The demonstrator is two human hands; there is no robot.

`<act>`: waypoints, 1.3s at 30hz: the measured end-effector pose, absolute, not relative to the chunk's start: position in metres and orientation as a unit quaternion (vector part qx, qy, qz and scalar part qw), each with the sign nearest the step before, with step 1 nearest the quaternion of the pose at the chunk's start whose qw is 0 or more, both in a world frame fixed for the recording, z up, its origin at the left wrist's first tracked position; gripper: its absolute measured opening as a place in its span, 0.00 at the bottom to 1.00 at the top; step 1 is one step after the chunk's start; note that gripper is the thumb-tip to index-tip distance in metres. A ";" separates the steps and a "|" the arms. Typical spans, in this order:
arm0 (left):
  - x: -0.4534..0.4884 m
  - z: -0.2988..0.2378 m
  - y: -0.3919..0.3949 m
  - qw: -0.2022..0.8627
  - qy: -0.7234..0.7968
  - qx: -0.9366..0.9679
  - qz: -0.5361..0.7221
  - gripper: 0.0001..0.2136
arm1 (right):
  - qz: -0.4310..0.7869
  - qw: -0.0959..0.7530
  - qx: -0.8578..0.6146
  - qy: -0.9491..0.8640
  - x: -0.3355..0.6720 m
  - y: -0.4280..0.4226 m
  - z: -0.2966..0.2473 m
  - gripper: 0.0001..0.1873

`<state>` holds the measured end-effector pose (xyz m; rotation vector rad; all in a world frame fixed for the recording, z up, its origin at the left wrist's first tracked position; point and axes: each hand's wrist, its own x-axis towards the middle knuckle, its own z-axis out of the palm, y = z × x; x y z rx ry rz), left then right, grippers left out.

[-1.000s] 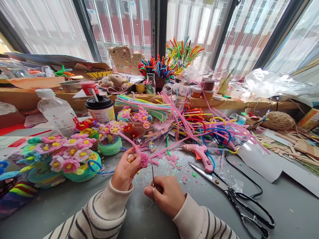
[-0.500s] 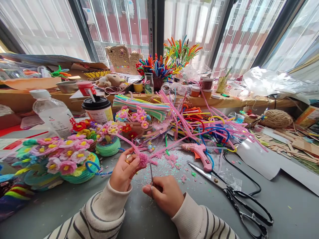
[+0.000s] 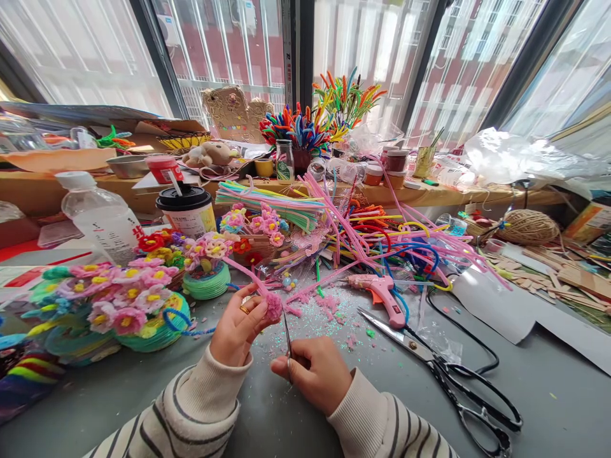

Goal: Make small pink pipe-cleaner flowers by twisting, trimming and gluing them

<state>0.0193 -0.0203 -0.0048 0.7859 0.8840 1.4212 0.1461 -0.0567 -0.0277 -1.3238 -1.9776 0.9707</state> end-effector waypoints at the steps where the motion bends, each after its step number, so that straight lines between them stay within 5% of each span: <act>1: 0.019 -0.005 -0.020 0.602 0.383 0.341 0.612 0.22 | 0.359 0.283 -0.496 -0.738 0.146 -0.056 -0.028 0.28; 39: 0.020 -0.005 -0.021 0.579 0.381 0.337 0.637 0.15 | 0.410 0.330 -0.477 -0.704 0.147 -0.054 -0.031 0.31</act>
